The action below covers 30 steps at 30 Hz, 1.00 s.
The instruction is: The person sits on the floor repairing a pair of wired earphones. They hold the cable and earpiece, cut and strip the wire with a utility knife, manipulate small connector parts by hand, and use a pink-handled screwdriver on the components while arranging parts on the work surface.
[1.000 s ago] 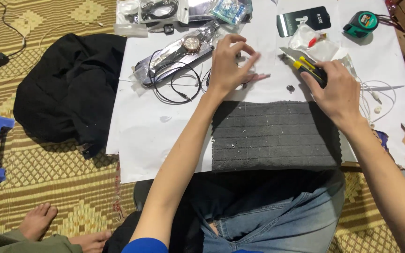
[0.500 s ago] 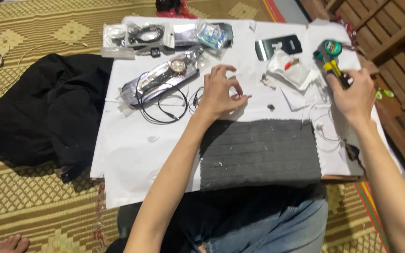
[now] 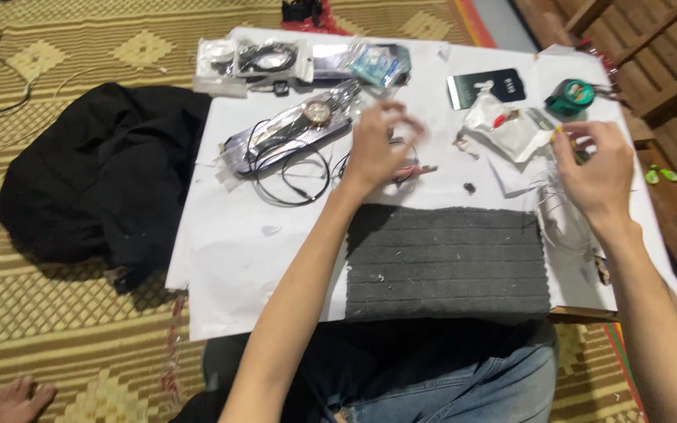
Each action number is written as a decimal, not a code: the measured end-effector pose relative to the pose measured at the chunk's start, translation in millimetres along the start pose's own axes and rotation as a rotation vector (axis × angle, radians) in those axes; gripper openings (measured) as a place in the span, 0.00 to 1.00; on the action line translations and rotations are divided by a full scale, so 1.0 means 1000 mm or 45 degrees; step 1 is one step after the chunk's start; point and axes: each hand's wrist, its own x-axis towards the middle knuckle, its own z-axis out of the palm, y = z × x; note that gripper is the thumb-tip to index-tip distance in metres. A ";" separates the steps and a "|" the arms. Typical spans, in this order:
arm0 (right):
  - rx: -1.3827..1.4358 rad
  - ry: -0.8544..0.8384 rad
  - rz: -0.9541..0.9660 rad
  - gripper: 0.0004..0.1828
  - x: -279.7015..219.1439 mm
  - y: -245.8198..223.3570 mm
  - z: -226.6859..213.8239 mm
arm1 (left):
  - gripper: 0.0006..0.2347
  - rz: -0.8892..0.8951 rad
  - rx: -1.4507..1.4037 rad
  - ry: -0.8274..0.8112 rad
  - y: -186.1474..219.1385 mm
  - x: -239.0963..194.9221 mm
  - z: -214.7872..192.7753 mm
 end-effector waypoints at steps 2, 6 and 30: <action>0.373 -0.189 0.065 0.06 0.007 -0.030 0.006 | 0.04 0.080 -0.204 0.493 -0.011 0.012 -0.010; 0.642 -0.373 0.010 0.10 0.010 -0.073 0.052 | 0.05 0.080 -0.086 0.488 -0.034 0.003 -0.027; 0.446 -0.738 0.293 0.10 -0.005 -0.092 0.010 | 0.11 0.115 0.008 0.014 0.016 -0.005 -0.003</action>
